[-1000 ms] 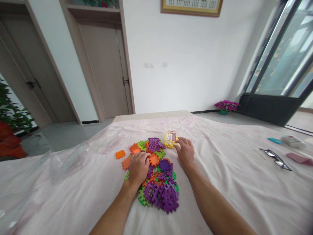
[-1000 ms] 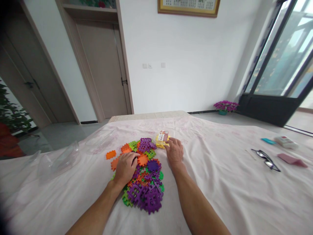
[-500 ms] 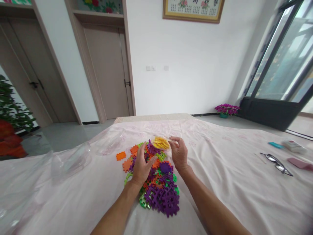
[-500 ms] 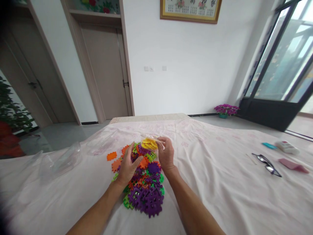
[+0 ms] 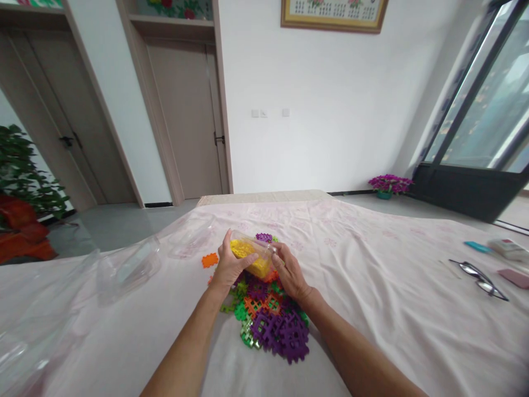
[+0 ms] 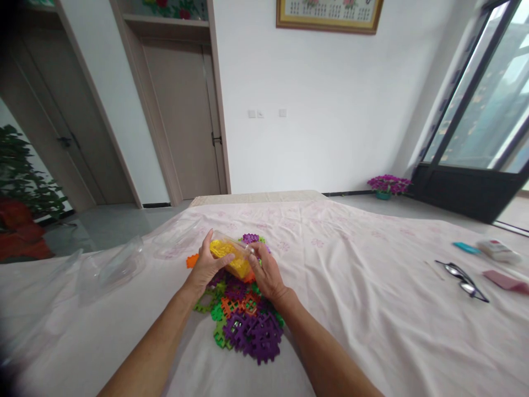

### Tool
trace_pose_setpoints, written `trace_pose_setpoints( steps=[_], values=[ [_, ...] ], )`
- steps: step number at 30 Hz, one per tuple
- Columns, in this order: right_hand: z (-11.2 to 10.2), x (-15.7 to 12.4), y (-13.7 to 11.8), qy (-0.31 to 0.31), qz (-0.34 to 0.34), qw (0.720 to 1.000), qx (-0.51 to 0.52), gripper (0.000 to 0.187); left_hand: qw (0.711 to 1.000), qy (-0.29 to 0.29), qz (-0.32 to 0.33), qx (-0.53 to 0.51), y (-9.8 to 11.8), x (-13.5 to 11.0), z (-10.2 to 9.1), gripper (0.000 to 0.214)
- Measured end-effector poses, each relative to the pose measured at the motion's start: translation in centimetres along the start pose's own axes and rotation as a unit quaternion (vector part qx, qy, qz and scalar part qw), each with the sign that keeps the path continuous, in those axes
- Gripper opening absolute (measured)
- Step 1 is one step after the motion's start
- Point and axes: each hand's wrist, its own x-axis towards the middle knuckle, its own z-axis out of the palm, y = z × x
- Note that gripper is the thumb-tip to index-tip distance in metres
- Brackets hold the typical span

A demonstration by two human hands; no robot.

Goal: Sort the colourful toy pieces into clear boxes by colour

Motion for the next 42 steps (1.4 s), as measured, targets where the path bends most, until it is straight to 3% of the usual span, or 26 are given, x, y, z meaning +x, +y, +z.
trace_pose_setpoints(
  steps=[2, 7, 11, 16, 20, 23, 28, 35, 39, 42],
  values=[
    [-0.1, 0.1, -0.7, -0.004, -0.009, 1.000, -0.022, 0.030, 0.999, -0.011, -0.019, 0.045, 0.6, 0.0, 0.2, 0.105],
    [-0.1, 0.4, -2.4, -0.029, -0.011, 0.998, -0.062, 0.035, 0.978, -0.017, 0.047, 0.203, 2.5, -0.5, 0.1, 0.117],
    [-0.7, 0.6, -3.8, -0.062, -0.029, 0.994, -0.089, 0.037, 0.962, -0.018, 0.046, 0.269, 2.8, -1.1, 0.3, 0.123],
    [-1.5, 0.9, -4.5, -0.102, -0.013, 0.992, -0.076, 0.035, 0.960, -0.026, 0.067, 0.269, 2.6, -1.3, 0.4, 0.120],
    [-1.7, 1.0, -4.6, -0.110, 0.000, 0.992, -0.062, 0.035, 0.957, -0.035, 0.038, 0.285, 3.0, -1.3, 0.3, 0.118],
    [-1.9, 1.2, -4.4, -0.105, 0.016, 0.993, -0.048, 0.036, 0.952, -0.046, 0.019, 0.302, 3.4, -1.5, 0.3, 0.117],
    [-2.9, 1.9, -3.5, -0.073, 0.033, 0.996, -0.031, 0.043, 0.951, -0.041, 0.055, 0.300, 3.5, -1.9, 0.5, 0.116],
    [-2.3, 1.8, -1.7, -0.021, 0.022, 0.984, -0.178, 0.038, 0.943, -0.051, 0.072, 0.320, 3.8, -2.2, 0.6, 0.121],
    [-1.5, 1.4, -0.8, 0.026, 0.038, 0.977, -0.210, 0.031, 0.941, -0.047, 0.085, 0.324, 3.6, -2.5, 1.0, 0.118],
    [-1.4, 1.4, -0.5, -0.008, 0.069, 0.975, -0.210, 0.030, 0.944, -0.033, 0.129, 0.302, 2.8, -2.7, 1.1, 0.110]
  ],
)
